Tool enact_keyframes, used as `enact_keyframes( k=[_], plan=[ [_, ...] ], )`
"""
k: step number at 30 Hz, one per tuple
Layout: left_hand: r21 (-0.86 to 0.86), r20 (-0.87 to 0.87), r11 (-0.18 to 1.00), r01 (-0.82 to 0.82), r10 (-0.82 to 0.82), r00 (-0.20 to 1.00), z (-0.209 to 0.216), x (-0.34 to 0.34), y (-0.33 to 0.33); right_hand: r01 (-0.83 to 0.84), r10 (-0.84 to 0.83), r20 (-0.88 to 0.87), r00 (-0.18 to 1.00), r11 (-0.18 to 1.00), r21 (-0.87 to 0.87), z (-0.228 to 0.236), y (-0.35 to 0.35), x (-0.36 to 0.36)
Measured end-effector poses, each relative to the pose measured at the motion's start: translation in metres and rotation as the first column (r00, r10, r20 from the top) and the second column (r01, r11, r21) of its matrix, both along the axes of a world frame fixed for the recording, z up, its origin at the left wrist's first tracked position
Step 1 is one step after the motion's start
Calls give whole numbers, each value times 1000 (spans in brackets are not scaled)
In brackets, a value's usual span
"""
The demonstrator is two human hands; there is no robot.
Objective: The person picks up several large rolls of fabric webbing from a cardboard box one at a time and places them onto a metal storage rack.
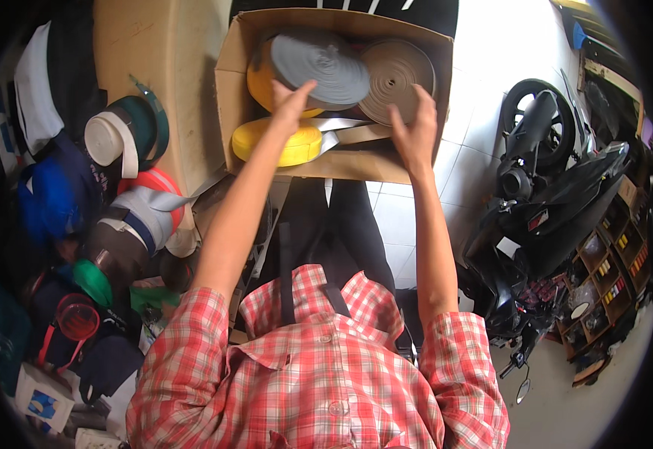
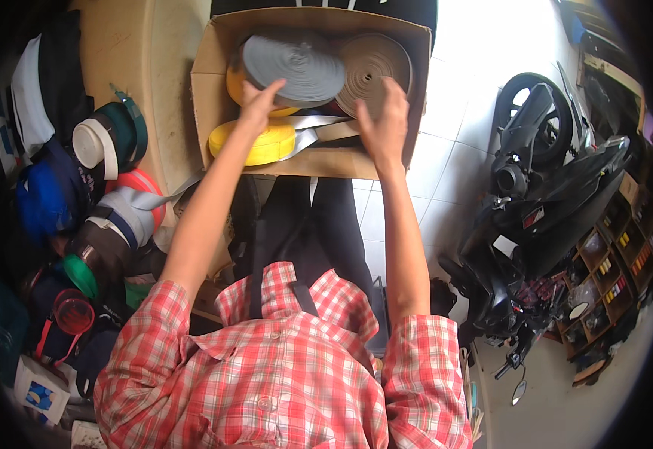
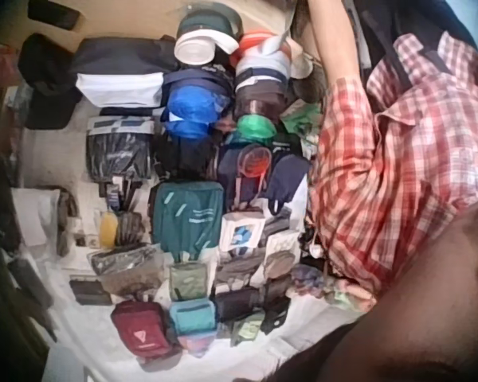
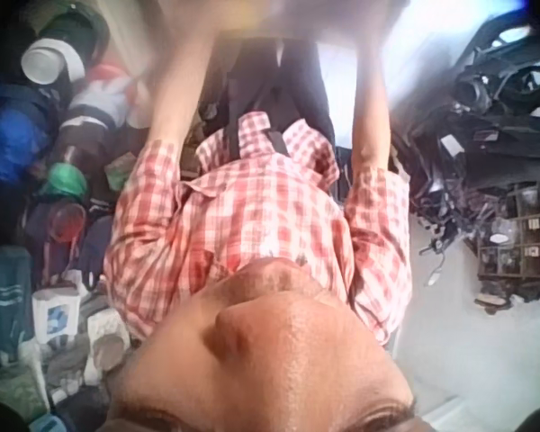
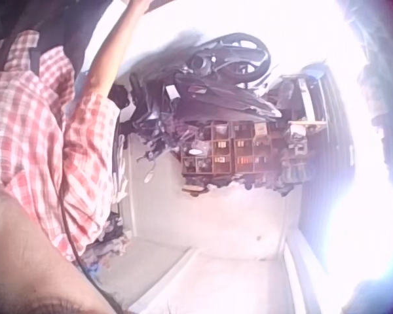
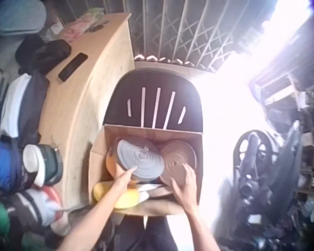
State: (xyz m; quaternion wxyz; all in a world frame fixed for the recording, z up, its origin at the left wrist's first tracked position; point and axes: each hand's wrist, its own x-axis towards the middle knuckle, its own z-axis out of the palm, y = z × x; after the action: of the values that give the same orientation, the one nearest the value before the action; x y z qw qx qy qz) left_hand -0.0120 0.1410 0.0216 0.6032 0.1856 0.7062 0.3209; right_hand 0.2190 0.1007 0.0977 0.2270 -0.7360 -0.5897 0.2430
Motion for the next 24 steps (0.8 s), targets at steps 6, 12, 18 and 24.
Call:
enact_keyframes(
  k=[6,12,18,24],
  plan=[
    [210,-94,972,104,-86,992,55,65,0,-359,353,138,926,933,23,-18,3,-40],
    [240,468,948,209,-302,831,77,27,25,56,-36,-320,947,997,54,3,15,-12],
    [4,-250,999,-32,32,968,-43,-73,22,332,-444,-628,640,896,-295,-32,3,27],
    [-376,-358,899,-223,81,930,-77,-64,1,415,-540,-471,698,840,-348,-62,-4,56]
  ],
)
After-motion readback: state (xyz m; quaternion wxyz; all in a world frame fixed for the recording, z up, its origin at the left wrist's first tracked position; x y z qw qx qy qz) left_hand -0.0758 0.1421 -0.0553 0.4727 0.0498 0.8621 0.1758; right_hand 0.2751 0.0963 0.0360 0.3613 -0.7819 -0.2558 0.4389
